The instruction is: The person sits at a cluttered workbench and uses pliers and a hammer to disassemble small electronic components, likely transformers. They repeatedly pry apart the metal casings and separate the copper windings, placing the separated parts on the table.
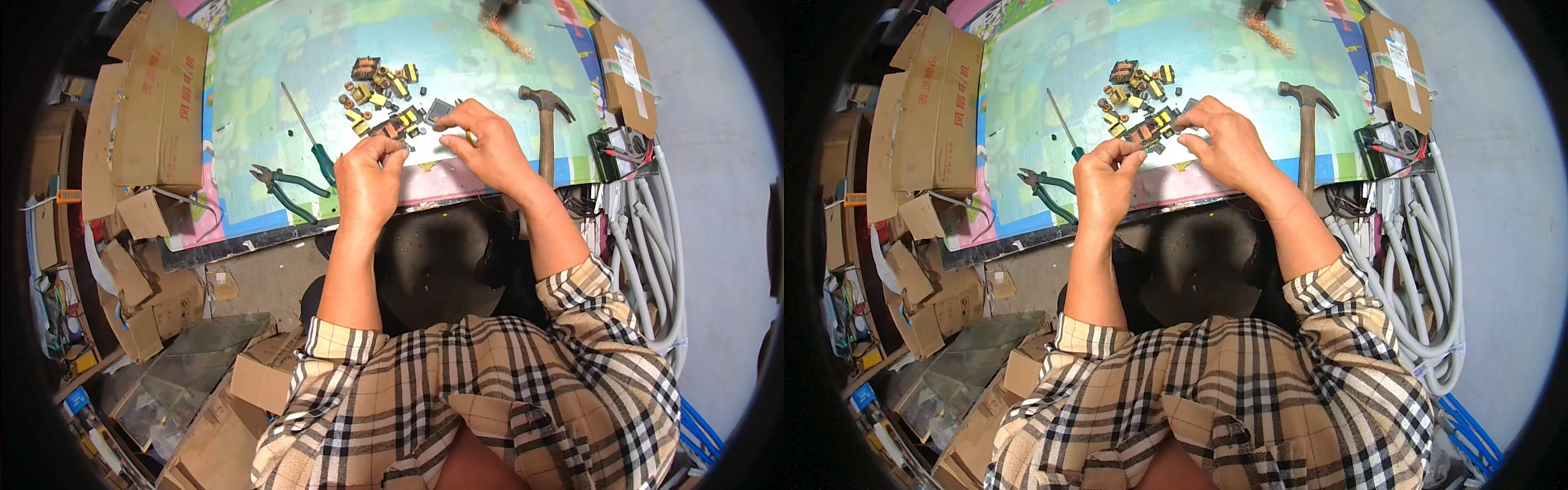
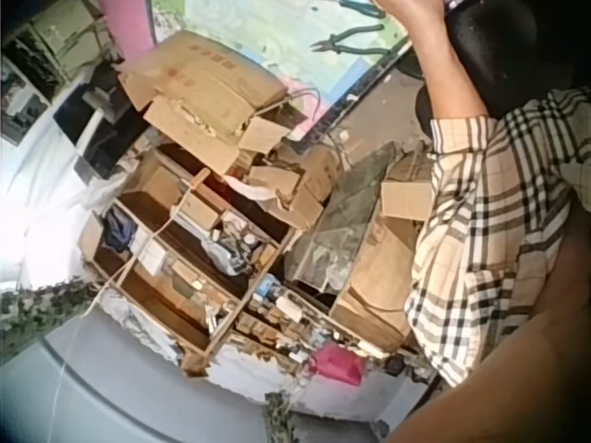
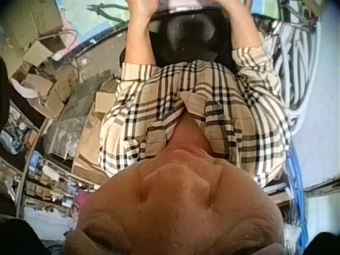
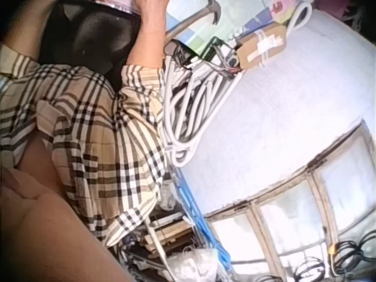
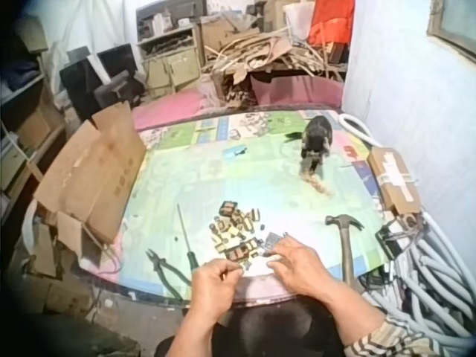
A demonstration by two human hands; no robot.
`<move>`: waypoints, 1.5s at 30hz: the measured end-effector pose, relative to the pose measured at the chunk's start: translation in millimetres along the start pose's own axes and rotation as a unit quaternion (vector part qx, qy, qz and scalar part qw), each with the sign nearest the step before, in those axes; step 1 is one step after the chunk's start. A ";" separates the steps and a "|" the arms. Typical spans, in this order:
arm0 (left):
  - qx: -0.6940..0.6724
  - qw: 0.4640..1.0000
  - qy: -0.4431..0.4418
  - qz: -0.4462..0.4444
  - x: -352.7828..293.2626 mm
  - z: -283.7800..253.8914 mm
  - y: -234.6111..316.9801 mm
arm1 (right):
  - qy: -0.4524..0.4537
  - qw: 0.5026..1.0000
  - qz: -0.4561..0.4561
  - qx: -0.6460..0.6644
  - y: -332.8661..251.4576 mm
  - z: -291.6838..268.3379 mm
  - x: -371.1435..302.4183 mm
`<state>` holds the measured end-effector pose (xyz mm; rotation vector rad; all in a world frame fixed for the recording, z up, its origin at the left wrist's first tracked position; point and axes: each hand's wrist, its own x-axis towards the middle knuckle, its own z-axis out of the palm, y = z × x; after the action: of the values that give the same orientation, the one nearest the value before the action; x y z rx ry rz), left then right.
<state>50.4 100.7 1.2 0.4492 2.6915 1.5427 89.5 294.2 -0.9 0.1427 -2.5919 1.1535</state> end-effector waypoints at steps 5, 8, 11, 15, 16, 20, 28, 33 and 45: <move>-0.048 0.998 -0.026 -0.044 0.8 3.8 -1.5 | -0.011 0.996 -0.012 0.092 -17.4 7.9 -1.2; -0.105 0.991 -0.056 -0.061 1.1 6.9 -6.6 | -0.019 0.996 -0.024 0.081 -16.1 10.4 -3.1; -0.083 0.994 -0.067 -0.033 1.4 8.0 -7.0 | -0.015 0.998 -0.035 0.054 -9.4 10.1 -3.0; 0.008 0.998 -0.003 0.064 -0.8 8.5 1.0 | -0.042 0.988 0.058 0.137 -6.5 10.4 -2.4; 0.013 0.997 0.003 0.075 -1.1 8.5 1.6 | -0.054 0.978 0.098 0.175 -5.7 10.8 -2.3; 0.032 0.993 0.020 0.109 -1.1 9.1 2.4 | -0.053 0.947 0.152 0.278 -2.3 11.8 -2.2; -0.022 0.998 -0.036 0.048 -1.7 4.5 7.8 | -0.051 0.927 0.196 0.316 2.7 11.1 -0.5; 0.009 0.997 0.001 0.081 -4.2 13.1 8.8 | -0.048 0.926 0.192 0.321 3.4 13.8 -1.6; 0.020 0.991 0.009 0.129 -2.5 22.0 0.8 | -0.106 0.927 0.220 0.283 2.3 14.0 -3.3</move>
<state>56.3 119.0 -9.8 0.8179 2.7731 1.5546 88.8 285.3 -12.5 -0.2208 -2.4498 2.1405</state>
